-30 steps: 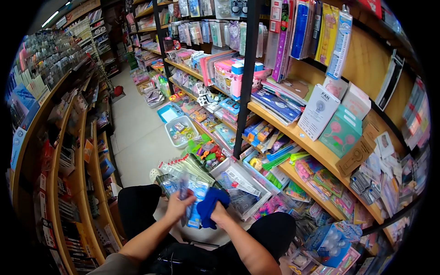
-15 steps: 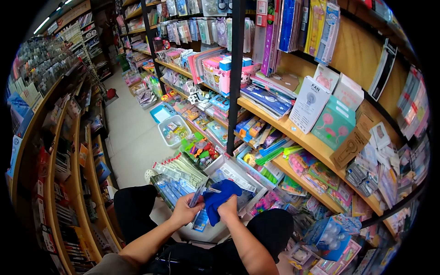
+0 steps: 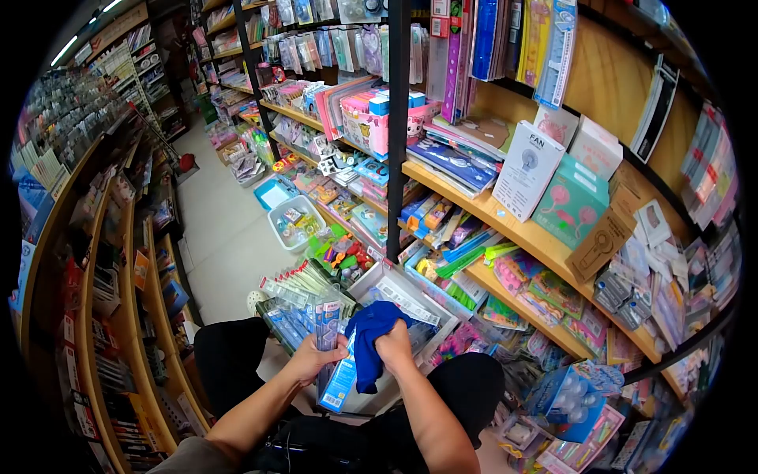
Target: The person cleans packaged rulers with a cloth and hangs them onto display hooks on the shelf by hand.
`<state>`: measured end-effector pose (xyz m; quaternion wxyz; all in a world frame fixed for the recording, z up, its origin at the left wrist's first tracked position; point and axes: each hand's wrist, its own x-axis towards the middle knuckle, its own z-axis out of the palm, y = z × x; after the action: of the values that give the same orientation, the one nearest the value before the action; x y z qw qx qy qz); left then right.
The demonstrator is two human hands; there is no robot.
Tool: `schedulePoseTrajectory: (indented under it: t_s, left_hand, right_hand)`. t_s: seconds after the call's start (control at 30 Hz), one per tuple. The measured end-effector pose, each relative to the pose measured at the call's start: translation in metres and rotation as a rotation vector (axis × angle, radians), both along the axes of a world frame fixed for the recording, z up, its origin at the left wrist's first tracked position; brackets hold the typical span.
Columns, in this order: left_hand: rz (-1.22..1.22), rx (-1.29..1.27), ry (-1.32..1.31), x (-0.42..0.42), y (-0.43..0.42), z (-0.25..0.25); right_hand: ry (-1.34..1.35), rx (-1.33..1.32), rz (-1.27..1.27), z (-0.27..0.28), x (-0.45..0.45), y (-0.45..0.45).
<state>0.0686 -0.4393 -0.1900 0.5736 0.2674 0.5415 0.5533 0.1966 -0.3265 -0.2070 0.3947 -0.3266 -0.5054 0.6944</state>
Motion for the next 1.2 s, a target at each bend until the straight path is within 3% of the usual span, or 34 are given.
schedulePoseTrajectory:
  t_s: [0.17, 0.27, 0.43, 0.5, 0.57, 0.83, 0.97, 1.03, 1.1, 1.2]
  left_hand:
    - [-0.011, -0.011, -0.013, 0.001, -0.003, -0.008]
    - [-0.019, 0.018, 0.028, 0.003, -0.001, -0.004]
    - [-0.03, 0.065, 0.102, 0.002, 0.005, 0.002]
    - [-0.002, 0.05, 0.112, 0.001, 0.002, 0.003]
    - [0.024, 0.039, 0.108, -0.002, -0.004, 0.002]
    - [0.094, 0.098, 0.106, -0.003, -0.002, 0.01]
    - [0.08, 0.108, 0.164, -0.003, 0.0, 0.009]
    - [0.068, 0.086, 0.199, -0.001, 0.002, 0.012]
    - [0.073, 0.101, 0.249, 0.0, 0.003, 0.011]
    - [0.078, 0.091, 0.268, 0.002, 0.001, 0.009]
  right_hand:
    - [-0.07, 0.077, 0.062, 0.011, -0.001, -0.001]
    - [-0.159, 0.317, -0.04, 0.006, 0.002, 0.007]
    - [-0.033, 0.101, -0.327, 0.002, 0.003, 0.015]
    - [0.059, -0.176, -0.522, 0.017, 0.011, 0.024]
    - [0.36, -0.154, -0.547, 0.001, 0.025, 0.05]
    - [0.377, -0.348, -0.158, 0.026, 0.021, 0.025]
    - [0.269, -0.41, 0.089, 0.012, 0.016, 0.016]
    - [0.183, -0.491, 0.116, -0.011, 0.011, 0.008]
    - [0.179, -0.261, 0.007, -0.014, 0.002, -0.004]
    - [0.113, -0.187, -0.135, -0.011, -0.002, 0.001]
